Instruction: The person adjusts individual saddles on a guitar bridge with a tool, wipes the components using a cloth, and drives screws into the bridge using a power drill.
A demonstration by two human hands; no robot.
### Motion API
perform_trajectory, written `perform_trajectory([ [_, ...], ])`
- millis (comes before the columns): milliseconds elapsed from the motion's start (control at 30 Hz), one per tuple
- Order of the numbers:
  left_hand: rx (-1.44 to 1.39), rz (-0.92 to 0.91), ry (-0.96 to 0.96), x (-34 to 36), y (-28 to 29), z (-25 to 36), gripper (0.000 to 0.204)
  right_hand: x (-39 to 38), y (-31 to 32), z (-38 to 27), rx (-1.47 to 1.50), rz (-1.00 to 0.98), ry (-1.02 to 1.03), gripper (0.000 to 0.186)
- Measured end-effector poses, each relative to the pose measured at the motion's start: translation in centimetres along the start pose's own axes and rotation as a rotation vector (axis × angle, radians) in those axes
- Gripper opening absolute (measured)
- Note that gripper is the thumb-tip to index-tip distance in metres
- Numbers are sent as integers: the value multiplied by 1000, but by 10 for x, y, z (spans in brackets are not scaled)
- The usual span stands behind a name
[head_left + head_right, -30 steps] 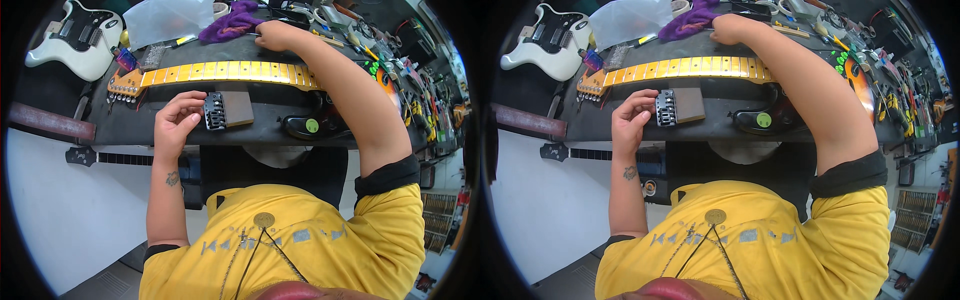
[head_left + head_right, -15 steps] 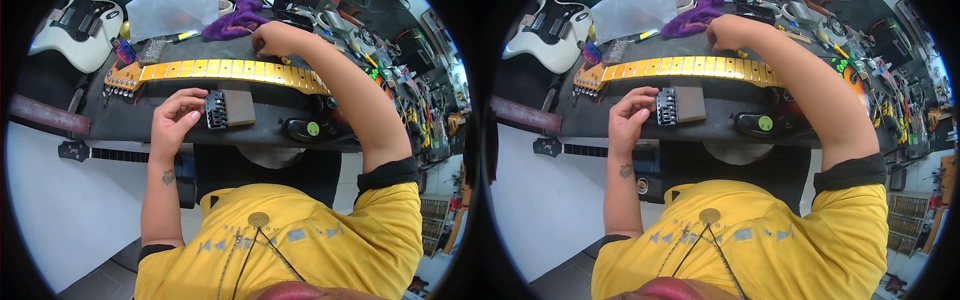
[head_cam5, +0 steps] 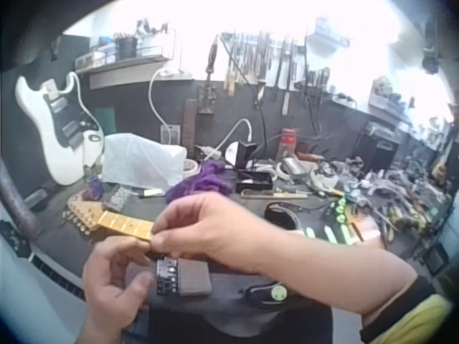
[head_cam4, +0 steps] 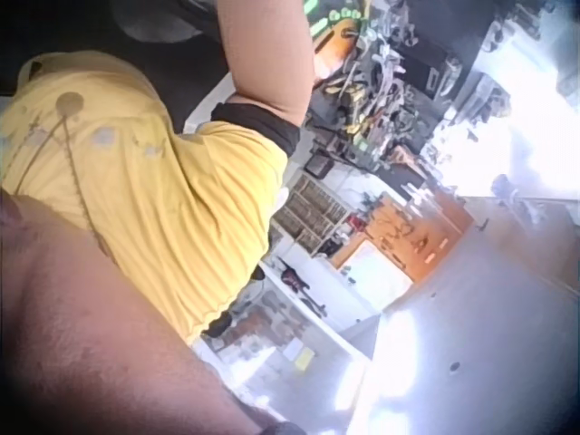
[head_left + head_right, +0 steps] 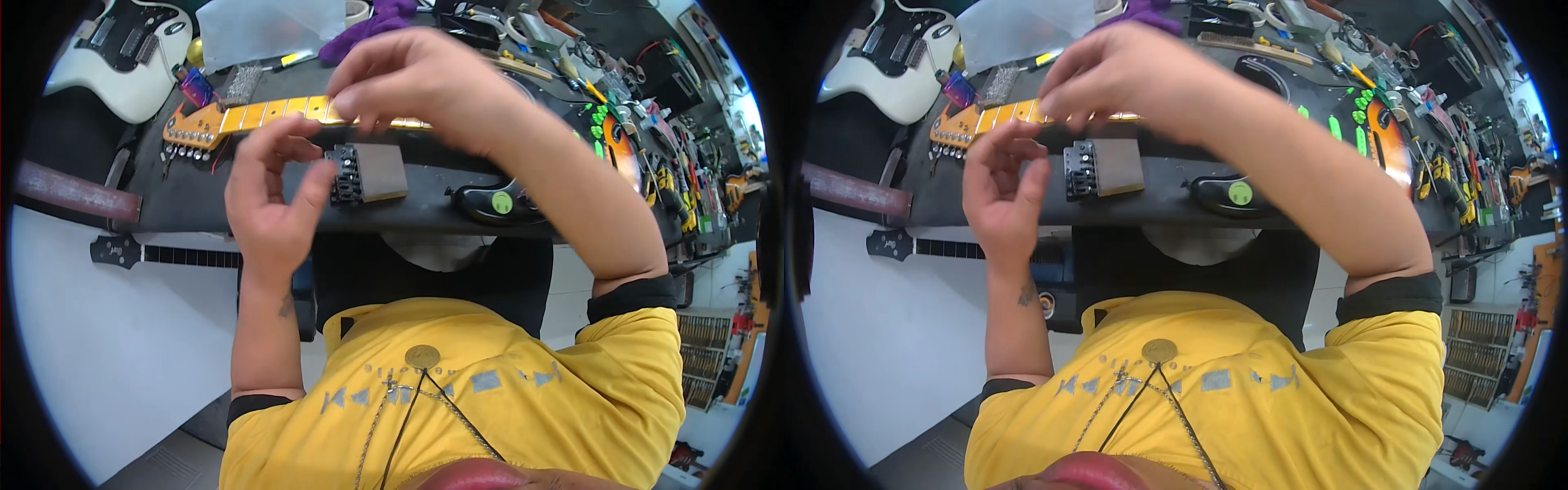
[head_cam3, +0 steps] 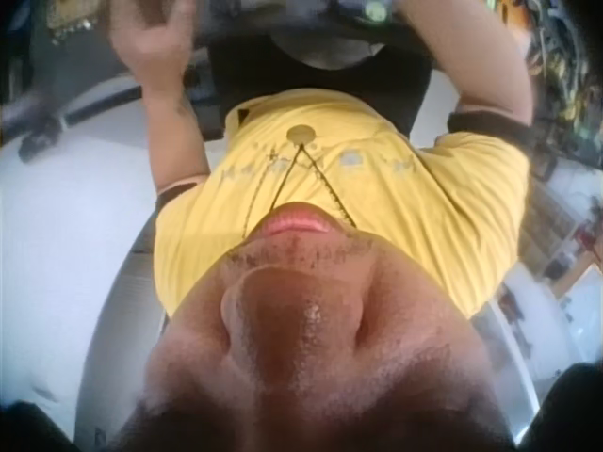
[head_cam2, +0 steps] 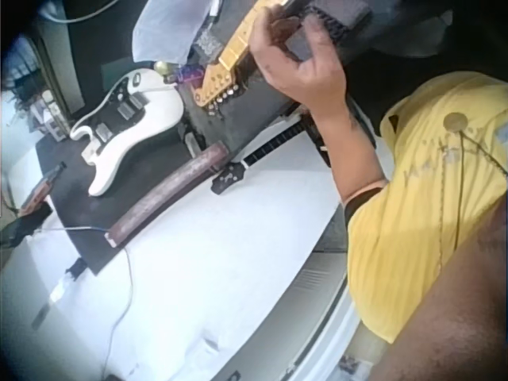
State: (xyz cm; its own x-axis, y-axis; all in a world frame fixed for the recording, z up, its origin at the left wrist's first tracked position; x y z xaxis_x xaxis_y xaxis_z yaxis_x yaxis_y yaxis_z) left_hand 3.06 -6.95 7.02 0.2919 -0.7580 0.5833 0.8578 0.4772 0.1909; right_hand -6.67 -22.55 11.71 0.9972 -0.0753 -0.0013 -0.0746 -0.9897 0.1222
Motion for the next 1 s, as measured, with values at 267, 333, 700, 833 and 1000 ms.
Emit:
perform_trajectory([
  [267,-106,108,-139,-18,0,15,32,4,-42,25,394,-58,-31,23],
  [333,-2,143,33,-33,16,-8,26,19,-47,22,-78,-138,-209,30],
  [700,-370,289,131,-42,47,-19,18,144,135,71,-1492,277,-267,33],
  [833,-363,217,116,-30,31,-9,16,78,243,10,-875,1085,110,29],
  [1000,-305,257,149,-50,51,0,17,32,171,-101,17,566,913,31],
])
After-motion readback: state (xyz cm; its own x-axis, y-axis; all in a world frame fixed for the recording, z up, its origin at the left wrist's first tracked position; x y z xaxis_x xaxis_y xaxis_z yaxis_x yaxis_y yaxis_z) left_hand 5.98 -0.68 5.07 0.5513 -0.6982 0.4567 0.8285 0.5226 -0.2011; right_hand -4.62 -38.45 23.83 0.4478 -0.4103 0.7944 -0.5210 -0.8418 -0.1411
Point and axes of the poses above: each hand's wrist, its own x-axis towards the middle knuckle, its own y-axis out of the back of the hand, z = x × y, the point moved 8 cm from there along x, towards the middle knuckle, and after that the axes turned 14 degrees about -z, right-handed, at the moved point
